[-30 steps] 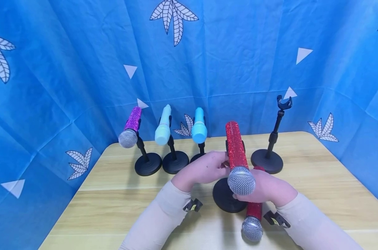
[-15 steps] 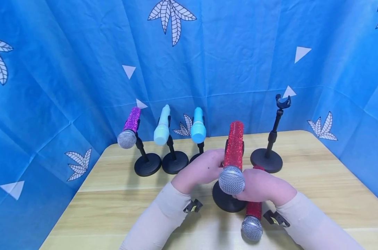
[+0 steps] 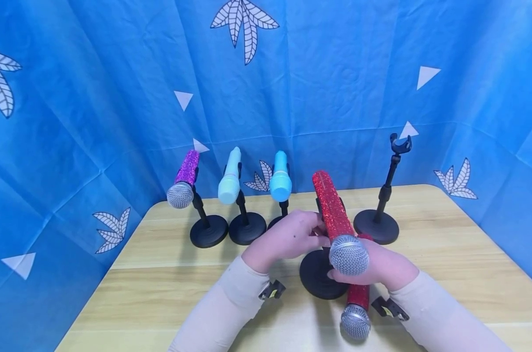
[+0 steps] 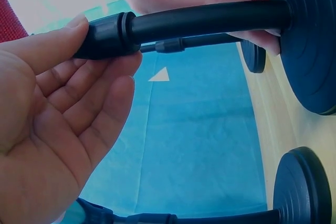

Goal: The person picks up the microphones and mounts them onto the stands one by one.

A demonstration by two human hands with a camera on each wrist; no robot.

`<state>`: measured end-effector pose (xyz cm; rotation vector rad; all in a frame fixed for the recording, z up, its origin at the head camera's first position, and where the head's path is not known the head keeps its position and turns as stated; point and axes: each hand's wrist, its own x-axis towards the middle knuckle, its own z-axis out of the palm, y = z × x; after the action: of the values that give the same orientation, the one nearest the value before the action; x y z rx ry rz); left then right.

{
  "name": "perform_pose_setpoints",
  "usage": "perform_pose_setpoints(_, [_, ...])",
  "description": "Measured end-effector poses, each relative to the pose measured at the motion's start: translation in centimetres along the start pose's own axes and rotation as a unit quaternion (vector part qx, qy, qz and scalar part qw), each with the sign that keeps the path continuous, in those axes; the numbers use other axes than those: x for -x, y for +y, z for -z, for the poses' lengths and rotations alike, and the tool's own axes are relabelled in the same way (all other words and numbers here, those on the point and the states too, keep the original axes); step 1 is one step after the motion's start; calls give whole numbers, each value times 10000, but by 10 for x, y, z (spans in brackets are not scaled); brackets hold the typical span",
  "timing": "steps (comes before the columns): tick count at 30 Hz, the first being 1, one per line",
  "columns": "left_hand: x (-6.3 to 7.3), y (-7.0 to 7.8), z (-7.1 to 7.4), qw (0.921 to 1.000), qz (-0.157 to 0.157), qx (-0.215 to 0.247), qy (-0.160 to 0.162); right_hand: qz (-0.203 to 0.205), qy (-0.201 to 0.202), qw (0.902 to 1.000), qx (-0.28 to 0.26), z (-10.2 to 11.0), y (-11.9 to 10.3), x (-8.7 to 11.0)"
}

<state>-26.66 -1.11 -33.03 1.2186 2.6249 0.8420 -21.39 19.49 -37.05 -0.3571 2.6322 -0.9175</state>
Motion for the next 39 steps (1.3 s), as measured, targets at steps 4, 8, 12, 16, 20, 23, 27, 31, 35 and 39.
perform_pose_setpoints(4, [1,0,1,9999,-19,-133,-70,277,30,9995,174,0,1,0])
perform_pose_setpoints(8, [2,0,2,9996,-57,-212,-179,606,3,9965,571,0,2,-3])
perform_pose_setpoints(12, [2,-1,1,9996,-126,-148,-222,612,-25,9951,772,-1,2,-5])
perform_pose_setpoints(16, [-1,-2,-2,9998,-146,2,-102,498,-61,9946,908,-2,0,-7])
perform_pose_setpoints(20, [0,-3,-4,9999,-80,133,0,795,-77,9836,1619,-3,-3,-9])
perform_pose_setpoints(23, [1,-5,-3,9993,-246,273,-41,952,-122,9731,2095,-3,-5,-10])
perform_pose_setpoints(27, [2,-9,-2,9966,-572,558,-178,830,-208,9703,2263,-4,-6,-10])
perform_pose_setpoints(31, [2,-11,-2,9942,-719,758,-271,766,-221,9705,2275,-4,-6,-11])
perform_pose_setpoints(35, [2,-11,-2,9955,-630,706,-25,933,-177,9701,2235,-2,-4,-11])
perform_pose_setpoints(39, [1,-9,-3,9978,-397,457,277,1100,-183,9763,1853,-1,-2,-11])
